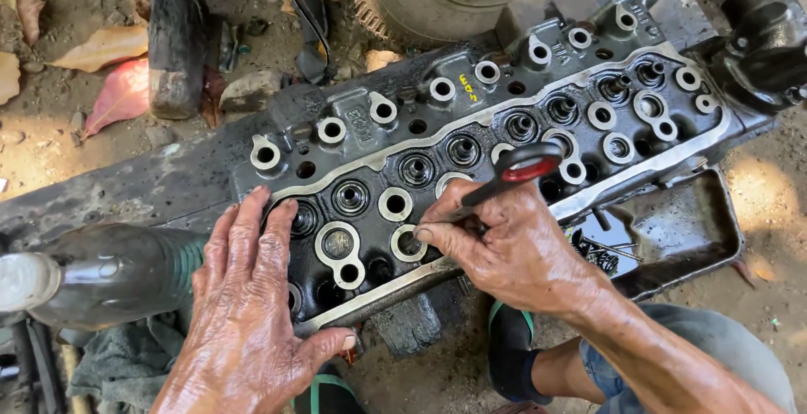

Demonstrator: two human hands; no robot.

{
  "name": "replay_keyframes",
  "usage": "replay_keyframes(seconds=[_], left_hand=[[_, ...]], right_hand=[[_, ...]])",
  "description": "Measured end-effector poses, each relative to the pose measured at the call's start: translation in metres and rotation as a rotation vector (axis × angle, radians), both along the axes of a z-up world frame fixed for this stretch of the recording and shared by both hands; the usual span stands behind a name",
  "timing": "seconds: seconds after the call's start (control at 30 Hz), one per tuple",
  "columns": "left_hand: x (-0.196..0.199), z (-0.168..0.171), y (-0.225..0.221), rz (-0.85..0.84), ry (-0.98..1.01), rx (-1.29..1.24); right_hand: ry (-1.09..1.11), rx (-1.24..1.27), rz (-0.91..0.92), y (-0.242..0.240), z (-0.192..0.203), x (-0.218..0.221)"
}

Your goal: Cleaning and inspecting a cylinder head assembly from a vehicle engine.

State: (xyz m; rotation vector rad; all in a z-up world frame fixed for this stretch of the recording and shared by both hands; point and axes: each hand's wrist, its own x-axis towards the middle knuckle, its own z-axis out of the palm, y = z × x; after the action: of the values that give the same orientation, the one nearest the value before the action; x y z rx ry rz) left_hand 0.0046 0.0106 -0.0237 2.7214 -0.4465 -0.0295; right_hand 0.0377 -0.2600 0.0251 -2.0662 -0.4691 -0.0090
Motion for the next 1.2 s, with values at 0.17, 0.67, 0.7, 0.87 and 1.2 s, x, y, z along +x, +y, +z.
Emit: replay_keyframes(seconds=[0.17, 0.67, 0.7, 0.87, 1.2], left_hand=[[0.002, 0.000, 0.000, -0.014, -0.018, 0.003], [-0.003, 0.008, -0.006, 0.012, -0.030, -0.008], [-0.003, 0.009, -0.007, 0.010, -0.022, -0.020], [-0.003, 0.007, -0.008, 0.029, 0.000, -0.012], [-0.004, 0.011, -0.011, 0.034, -0.003, -0.071]], right_hand=[[-0.065, 0.134, -0.008, 0.001, -0.009, -0.002], [0.018, -0.466, 0.170, 0.001, 0.016, 0.010], [0.024, -0.356, 0.167, 0.005, 0.020, 0.014], [-0.030, -0.262, 0.085, 0.012, 0.030, 0.014], [-0.010, -0.228, 0.035, 0.011, 0.021, 0.013]])
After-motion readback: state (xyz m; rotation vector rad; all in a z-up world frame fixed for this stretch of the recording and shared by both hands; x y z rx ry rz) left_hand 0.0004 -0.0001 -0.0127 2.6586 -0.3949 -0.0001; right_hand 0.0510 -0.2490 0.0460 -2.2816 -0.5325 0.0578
